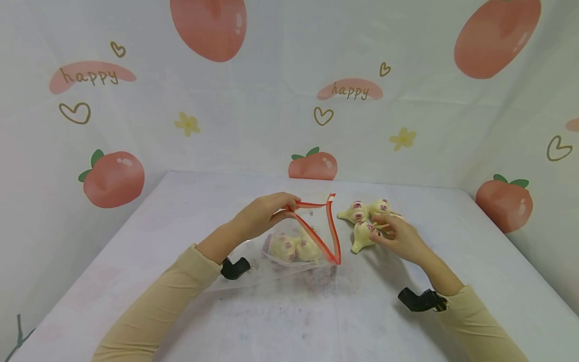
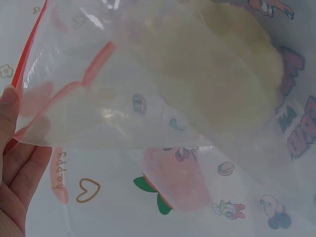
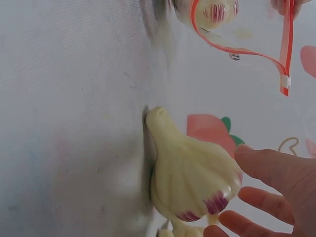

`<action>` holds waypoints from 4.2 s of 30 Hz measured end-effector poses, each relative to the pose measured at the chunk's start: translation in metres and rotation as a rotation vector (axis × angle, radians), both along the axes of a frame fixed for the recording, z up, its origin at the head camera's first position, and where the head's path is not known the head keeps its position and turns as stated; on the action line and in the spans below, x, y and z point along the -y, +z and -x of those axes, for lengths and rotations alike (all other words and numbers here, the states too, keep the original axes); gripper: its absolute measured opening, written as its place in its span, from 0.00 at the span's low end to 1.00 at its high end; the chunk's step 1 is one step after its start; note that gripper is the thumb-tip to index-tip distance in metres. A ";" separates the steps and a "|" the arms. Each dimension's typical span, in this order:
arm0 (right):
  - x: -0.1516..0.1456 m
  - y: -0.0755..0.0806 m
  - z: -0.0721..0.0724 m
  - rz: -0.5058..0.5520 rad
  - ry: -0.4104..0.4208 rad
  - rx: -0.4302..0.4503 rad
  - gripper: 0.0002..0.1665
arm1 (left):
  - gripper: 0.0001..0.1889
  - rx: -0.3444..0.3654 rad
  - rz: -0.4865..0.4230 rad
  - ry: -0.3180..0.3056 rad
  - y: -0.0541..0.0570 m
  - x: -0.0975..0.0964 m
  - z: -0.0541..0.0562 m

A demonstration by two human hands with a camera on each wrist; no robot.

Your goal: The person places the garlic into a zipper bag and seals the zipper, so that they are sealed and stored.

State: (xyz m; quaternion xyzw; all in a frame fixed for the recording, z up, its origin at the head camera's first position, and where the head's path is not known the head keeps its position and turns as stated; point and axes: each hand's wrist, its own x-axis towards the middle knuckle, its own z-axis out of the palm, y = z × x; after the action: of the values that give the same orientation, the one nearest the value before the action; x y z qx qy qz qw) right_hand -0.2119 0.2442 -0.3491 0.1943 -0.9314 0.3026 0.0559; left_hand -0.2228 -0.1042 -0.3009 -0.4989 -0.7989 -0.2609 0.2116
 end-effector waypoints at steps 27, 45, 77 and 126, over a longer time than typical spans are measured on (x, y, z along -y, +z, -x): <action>0.012 -0.013 0.007 -0.097 -0.042 -0.101 0.30 | 0.10 0.002 0.018 0.014 -0.001 0.001 -0.001; 0.014 -0.018 0.008 -0.045 -0.063 -0.125 0.24 | 0.10 0.008 0.014 0.010 -0.002 0.002 -0.001; 0.011 -0.004 0.004 0.064 -0.030 -0.124 0.20 | 0.10 -0.020 0.008 0.004 -0.003 0.002 0.000; 0.022 0.027 -0.011 0.182 -0.056 -0.067 0.21 | 0.10 -0.009 0.012 0.014 -0.001 0.002 0.000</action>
State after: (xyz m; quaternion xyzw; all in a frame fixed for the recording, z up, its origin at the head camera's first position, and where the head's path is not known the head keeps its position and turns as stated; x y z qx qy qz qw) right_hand -0.2013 0.2226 -0.3219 0.1721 -0.9027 0.3777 0.1129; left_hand -0.2225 -0.1061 -0.3021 -0.4959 -0.8029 -0.2524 0.2139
